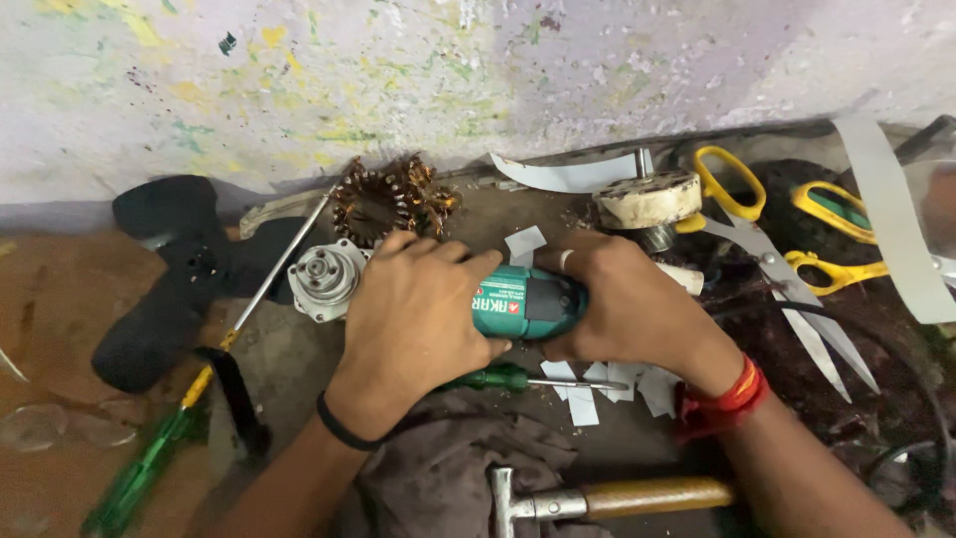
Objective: The person disassembles a teal power tool, likely a router, by removing the outer casing and internal components. They use a hammer to tap parts of the tool and a screwdriver to loosen screws, eventually extracting the motor assembly and cleaning it with a cloth.
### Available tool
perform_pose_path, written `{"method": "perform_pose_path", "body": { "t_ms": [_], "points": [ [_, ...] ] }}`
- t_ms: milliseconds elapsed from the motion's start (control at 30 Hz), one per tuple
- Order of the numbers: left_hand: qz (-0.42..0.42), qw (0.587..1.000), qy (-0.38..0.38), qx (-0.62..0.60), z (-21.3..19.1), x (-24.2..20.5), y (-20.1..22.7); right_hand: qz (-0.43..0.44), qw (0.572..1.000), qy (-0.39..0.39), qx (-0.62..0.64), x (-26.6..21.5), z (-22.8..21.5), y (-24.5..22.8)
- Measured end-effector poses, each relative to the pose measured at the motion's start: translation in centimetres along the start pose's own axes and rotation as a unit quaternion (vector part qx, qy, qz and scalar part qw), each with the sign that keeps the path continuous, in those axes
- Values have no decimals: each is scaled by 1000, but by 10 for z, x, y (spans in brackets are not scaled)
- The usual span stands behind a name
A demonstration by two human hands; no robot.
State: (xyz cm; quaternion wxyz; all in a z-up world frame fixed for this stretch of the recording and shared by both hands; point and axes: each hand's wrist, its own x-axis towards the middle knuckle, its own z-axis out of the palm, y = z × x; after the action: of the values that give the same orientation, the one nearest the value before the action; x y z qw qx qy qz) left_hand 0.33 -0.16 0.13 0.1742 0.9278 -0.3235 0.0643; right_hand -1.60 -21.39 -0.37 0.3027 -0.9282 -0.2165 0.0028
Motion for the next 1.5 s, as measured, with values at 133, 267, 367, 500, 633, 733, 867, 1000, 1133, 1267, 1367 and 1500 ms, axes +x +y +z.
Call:
{"method": "perform_pose_path", "body": {
  "t_ms": [133, 267, 367, 500, 633, 733, 867, 1000, 1133, 1267, 1367, 1500],
  "points": [
    [11, 1000, 0, 11, 6, 0, 3, -16, 1000, 6, -18, 1, -1, 0],
    [40, 998, 37, 18, 30, -5, 20, -14, 999, -4, -31, 0, -1, 1],
    [50, 997, 50, -15, 37, -9, 21, -58, 998, -11, -9, -2, -4, 8],
    [69, 996, 44, -19, 37, -10, 21, 22, 999, -13, 48, -2, -11, 17],
    [50, 998, 35, -31, 36, -9, 22, 16, 994, 82, 64, -4, -3, 14],
    [54, 996, 43, -47, 36, -11, 21, -42, 990, 122, 59, -5, 2, 18],
    [89, 991, 71, -72, 40, -11, 21, -59, 981, 165, 80, -8, 6, 25],
    [141, 971, 129, -142, 48, -15, 19, -27, 972, 223, 70, -11, 11, 27],
    [208, 946, 171, -181, 50, -19, 22, -17, 954, 283, 100, -13, 13, 27],
    [227, 933, 172, -219, 48, -22, 25, 13, 933, 327, 147, -17, 18, 30],
    [230, 930, 170, -231, 48, -23, 25, 6, 895, 400, 195, -19, 20, 35],
    [149, 975, 42, -161, 55, -20, 26, 54, 877, 384, 285, -16, 15, 37]
  ]
}}
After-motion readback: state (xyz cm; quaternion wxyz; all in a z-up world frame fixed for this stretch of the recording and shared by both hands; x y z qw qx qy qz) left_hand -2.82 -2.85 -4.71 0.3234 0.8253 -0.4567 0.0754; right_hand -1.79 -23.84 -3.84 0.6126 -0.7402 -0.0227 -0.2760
